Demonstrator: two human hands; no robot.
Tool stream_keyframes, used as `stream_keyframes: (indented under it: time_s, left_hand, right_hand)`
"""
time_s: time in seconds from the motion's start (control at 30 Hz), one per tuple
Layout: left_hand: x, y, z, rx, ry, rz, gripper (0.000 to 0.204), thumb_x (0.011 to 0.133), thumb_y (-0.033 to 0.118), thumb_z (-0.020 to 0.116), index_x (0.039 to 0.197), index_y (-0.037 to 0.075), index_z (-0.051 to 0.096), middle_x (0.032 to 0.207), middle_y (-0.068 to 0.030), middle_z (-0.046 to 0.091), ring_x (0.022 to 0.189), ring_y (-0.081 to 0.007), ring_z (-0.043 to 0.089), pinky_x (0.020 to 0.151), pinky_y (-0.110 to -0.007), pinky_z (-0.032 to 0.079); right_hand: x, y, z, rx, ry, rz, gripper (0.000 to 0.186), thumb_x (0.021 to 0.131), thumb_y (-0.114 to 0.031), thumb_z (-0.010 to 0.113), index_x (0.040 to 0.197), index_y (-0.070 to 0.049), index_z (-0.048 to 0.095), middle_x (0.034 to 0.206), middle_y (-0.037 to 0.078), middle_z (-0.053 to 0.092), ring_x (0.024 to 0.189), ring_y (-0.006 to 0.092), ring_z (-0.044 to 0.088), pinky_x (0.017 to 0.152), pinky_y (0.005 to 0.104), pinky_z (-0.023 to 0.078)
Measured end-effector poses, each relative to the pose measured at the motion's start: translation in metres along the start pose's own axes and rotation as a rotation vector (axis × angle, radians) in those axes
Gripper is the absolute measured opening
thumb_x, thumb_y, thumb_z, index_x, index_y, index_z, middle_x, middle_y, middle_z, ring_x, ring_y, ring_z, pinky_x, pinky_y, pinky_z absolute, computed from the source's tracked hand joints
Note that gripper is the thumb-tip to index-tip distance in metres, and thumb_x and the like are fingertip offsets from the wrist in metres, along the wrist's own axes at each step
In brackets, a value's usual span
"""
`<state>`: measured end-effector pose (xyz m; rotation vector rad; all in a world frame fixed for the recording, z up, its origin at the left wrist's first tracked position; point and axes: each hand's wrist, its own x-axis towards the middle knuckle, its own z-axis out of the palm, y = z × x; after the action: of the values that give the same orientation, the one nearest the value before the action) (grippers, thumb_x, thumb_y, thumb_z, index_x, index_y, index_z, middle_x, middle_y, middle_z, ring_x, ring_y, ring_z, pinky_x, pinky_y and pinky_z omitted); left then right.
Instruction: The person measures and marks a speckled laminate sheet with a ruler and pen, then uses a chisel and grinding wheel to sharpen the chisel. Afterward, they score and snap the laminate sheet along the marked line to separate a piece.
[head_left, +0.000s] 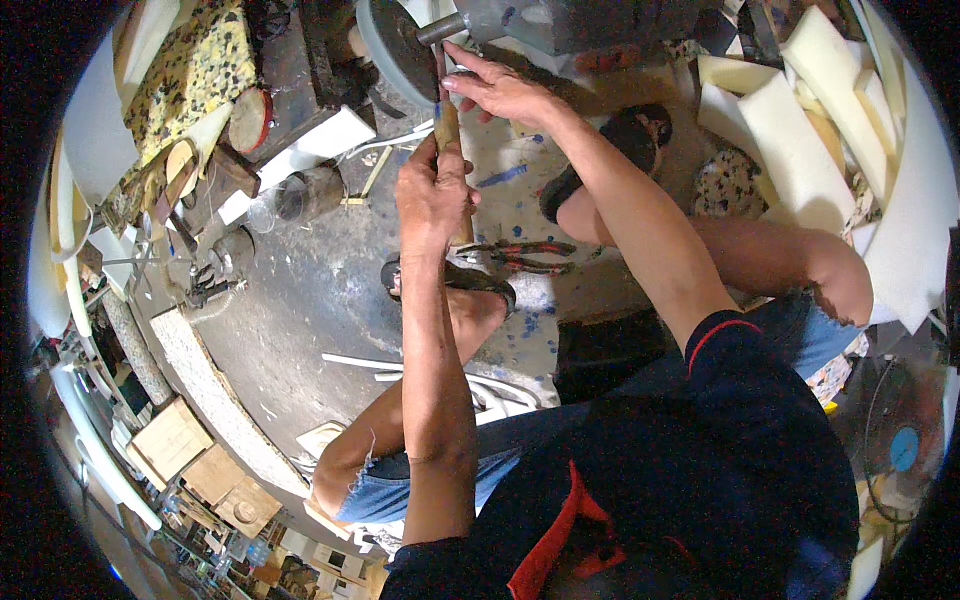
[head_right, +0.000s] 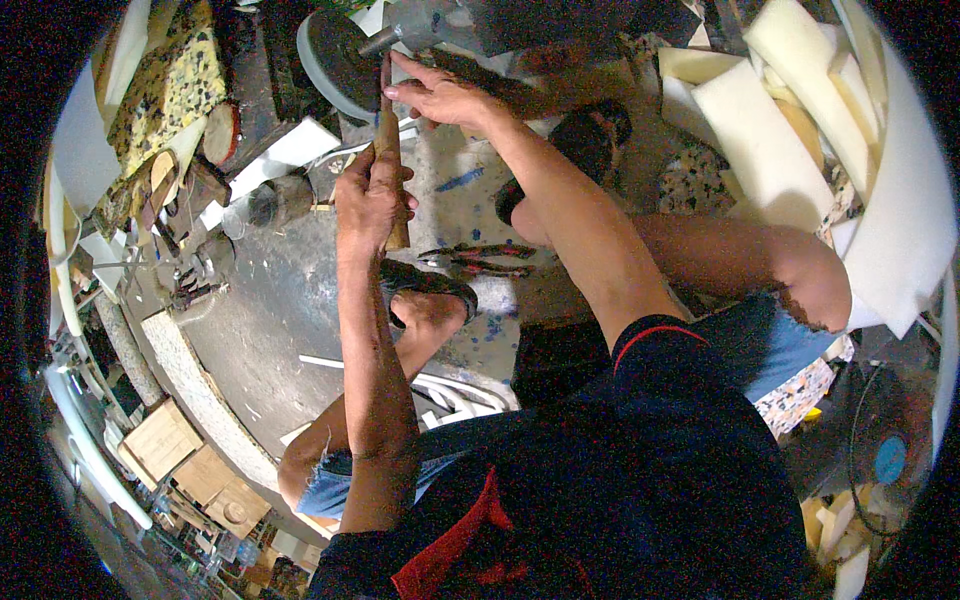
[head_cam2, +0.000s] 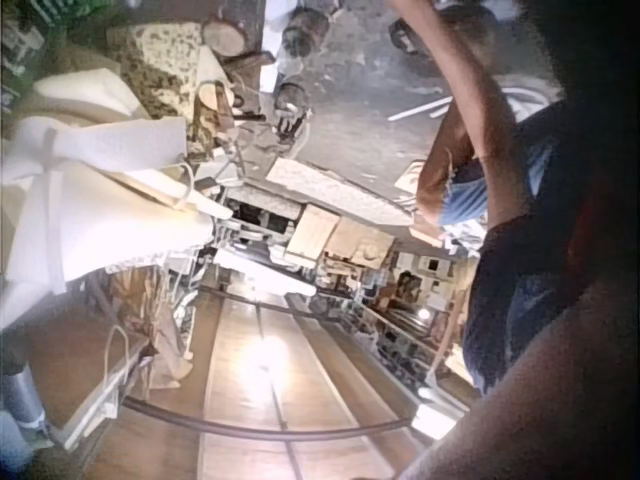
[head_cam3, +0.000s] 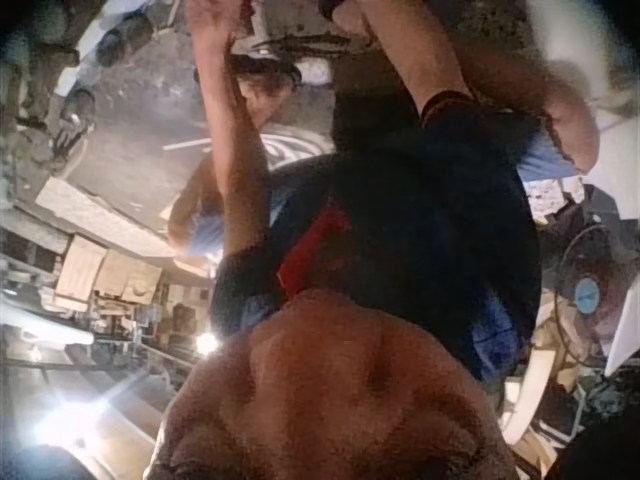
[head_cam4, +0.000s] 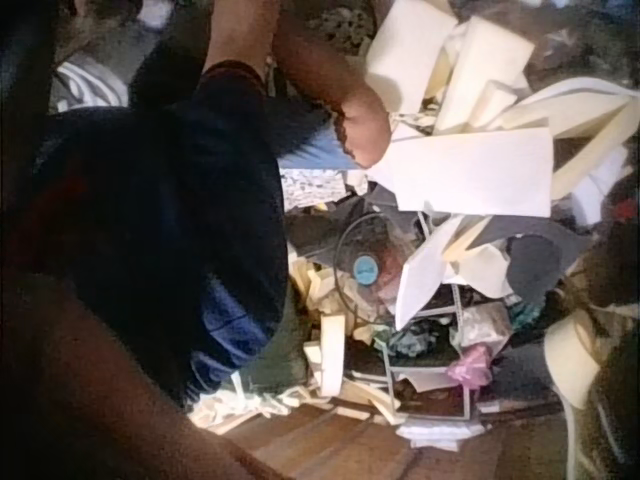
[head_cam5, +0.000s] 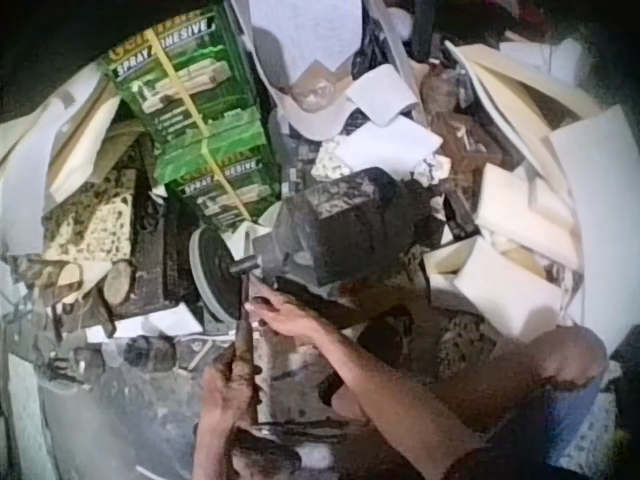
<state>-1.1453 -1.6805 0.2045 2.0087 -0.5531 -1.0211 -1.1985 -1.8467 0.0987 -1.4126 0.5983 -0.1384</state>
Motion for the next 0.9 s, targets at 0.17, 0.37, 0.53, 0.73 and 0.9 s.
stream_keyframes:
  time_s: [0.17,0.37,0.53,0.73,0.9]
  left_hand:
    - [-0.001,-0.005,-0.002,0.013,-0.001,0.016,0.046,0.100,0.032,0.053,0.125,-0.006,0.055,0.087,-0.0128,0.066,0.053,-0.0133,0.061,0.047,-0.029,0.050]
    - [0.001,-0.005,-0.001,0.002,0.003,-0.002,0.043,0.100,0.031,0.052,0.125,-0.005,0.055,0.087,-0.0121,0.066,0.053,-0.0138,0.061,0.048,-0.029,0.050]
    - [-0.010,-0.003,-0.001,0.003,0.010,-0.010,0.040,0.100,0.028,0.049,0.123,-0.004,0.057,0.083,-0.0110,0.065,0.053,-0.0135,0.061,0.049,-0.029,0.050]
    - [-0.043,-0.005,0.000,-0.010,0.030,-0.015,0.035,0.100,0.023,0.048,0.118,-0.003,0.060,0.077,-0.0101,0.064,0.051,-0.0125,0.062,0.048,-0.029,0.048]
    - [-0.078,-0.008,-0.001,-0.025,0.045,-0.045,0.040,0.101,0.028,0.049,0.125,-0.003,0.059,0.080,-0.0098,0.064,0.053,-0.0123,0.060,0.049,-0.028,0.048]
  right_hand:
    - [0.003,0.003,0.005,0.001,-0.015,-0.003,0.071,0.101,-0.042,0.055,0.158,-0.026,0.016,0.129,0.004,0.060,0.090,0.0126,0.060,0.069,0.0286,0.053]
    - [0.004,0.006,0.006,0.011,-0.046,0.028,0.071,0.101,-0.043,0.055,0.158,-0.027,0.016,0.131,0.005,0.059,0.092,0.0127,0.061,0.067,0.0282,0.053]
    - [-0.002,0.004,0.008,0.012,-0.043,0.009,0.075,0.099,-0.045,0.057,0.158,-0.025,0.017,0.134,0.006,0.057,0.089,0.0131,0.063,0.067,0.0282,0.053]
    - [-0.014,-0.001,0.008,-0.041,-0.062,-0.031,0.084,0.095,-0.049,0.062,0.158,-0.018,0.016,0.141,0.009,0.053,0.093,0.0144,0.065,0.069,0.0289,0.054]
    - [-0.021,-0.010,0.007,-0.026,-0.085,-0.032,0.087,0.093,-0.050,0.064,0.158,-0.018,0.017,0.144,0.010,0.050,0.095,0.0165,0.065,0.069,0.0292,0.054]
